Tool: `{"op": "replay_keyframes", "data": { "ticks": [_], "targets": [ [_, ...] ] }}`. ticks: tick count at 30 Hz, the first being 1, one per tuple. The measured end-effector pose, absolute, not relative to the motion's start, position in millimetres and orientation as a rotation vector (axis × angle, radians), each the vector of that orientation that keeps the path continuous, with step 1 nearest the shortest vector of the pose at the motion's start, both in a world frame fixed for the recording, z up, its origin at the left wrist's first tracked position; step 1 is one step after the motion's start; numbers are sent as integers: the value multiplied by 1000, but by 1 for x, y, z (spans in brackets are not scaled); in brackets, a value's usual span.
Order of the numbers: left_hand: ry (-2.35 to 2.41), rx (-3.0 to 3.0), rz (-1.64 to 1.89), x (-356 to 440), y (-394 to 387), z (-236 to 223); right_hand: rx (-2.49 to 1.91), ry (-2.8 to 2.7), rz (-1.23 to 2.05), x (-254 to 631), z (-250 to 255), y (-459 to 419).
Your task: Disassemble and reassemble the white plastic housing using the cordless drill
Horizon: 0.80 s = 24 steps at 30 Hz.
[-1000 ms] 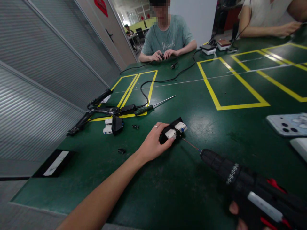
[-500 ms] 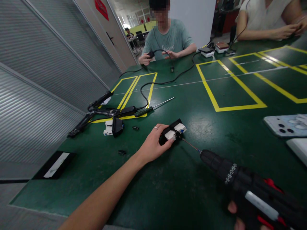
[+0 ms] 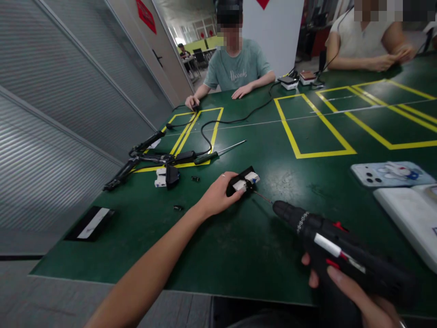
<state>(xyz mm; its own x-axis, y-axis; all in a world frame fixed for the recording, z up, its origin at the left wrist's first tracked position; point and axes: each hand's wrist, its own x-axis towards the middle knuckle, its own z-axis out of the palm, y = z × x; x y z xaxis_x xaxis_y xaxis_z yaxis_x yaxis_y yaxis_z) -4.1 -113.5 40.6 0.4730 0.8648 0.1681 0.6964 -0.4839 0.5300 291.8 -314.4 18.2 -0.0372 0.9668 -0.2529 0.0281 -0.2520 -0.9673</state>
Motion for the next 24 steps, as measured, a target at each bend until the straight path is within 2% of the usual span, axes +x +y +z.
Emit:
{"op": "replay_keyframes", "data": {
  "ticks": [12, 24],
  "targets": [
    [1362, 2306, 563, -4, -114, 43, -1232, -1054, 1348, 279, 30, -310],
    [1272, 2281, 431, -6, -110, 53, -1347, -1120, 1423, 287, 15, -315]
  ]
}}
